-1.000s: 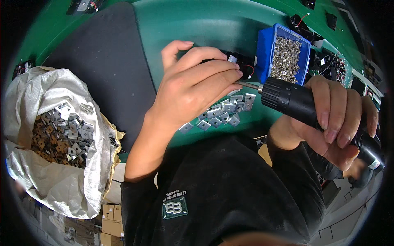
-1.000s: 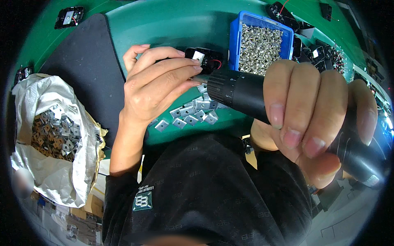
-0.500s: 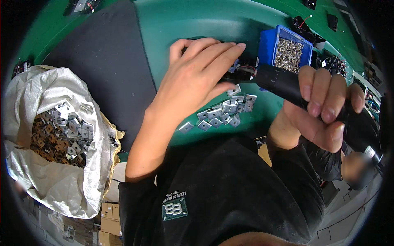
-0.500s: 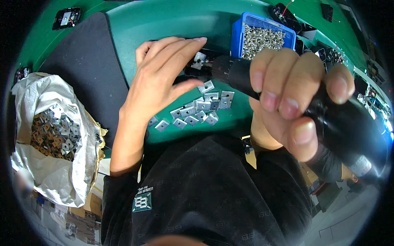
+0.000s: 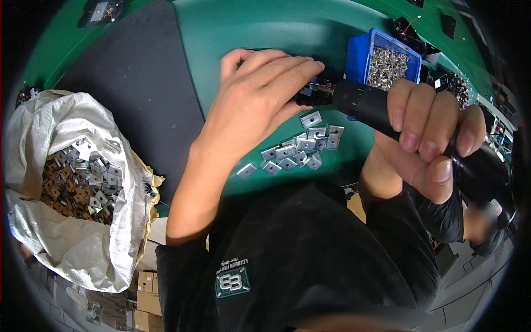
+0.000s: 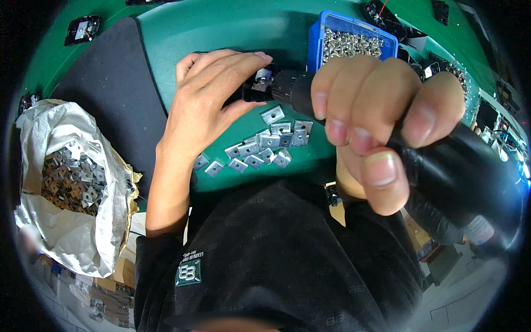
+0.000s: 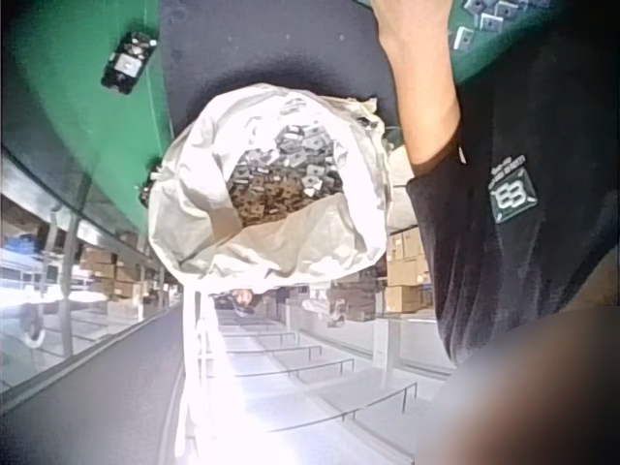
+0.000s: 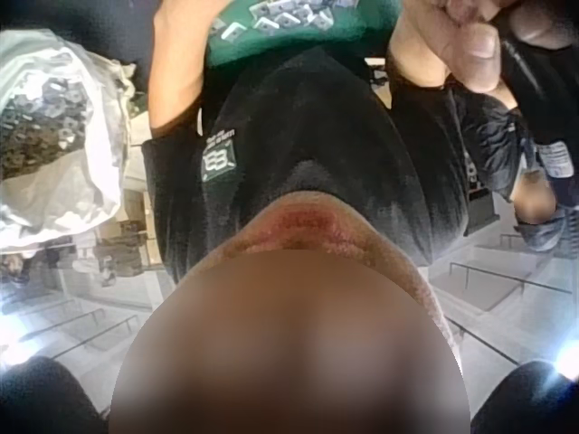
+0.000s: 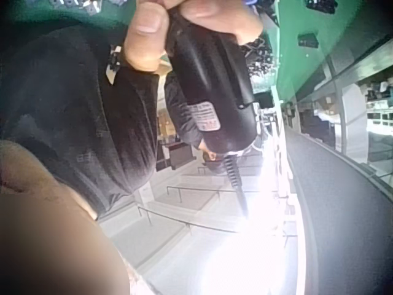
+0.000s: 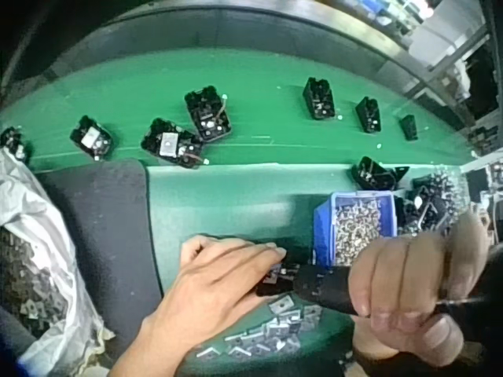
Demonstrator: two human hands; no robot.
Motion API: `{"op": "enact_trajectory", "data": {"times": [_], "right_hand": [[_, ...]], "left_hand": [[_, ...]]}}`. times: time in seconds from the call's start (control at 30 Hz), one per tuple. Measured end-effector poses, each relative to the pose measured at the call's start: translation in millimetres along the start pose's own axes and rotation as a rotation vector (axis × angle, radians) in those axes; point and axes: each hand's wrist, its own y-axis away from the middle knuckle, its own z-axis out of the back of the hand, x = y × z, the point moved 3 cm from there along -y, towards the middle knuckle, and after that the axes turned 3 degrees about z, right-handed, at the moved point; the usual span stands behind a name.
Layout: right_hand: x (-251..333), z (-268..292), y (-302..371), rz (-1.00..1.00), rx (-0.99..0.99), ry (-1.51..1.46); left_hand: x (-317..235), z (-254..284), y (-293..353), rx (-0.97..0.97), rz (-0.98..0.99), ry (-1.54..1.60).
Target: Assemble electronic components by placing PCB parts into plastic housings and securing them with screws using a power screwdriver.
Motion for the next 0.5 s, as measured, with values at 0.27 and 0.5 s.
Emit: {"op": "enact_trajectory", "data": {"times": [0.27, 0.5], "right_hand": [[-3.6, -0.3, -0.7, 0.017, 0.092, 0.004], [-5.1, -10.4, 6.7, 0.068, 0.023, 0.05]], "left_hand": [[-2.2, 1.9, 0.2, 0.018, 0.0, -0.01], [-8.8, 1.5, 0.6, 0.057, 0.018, -0.027]]}}
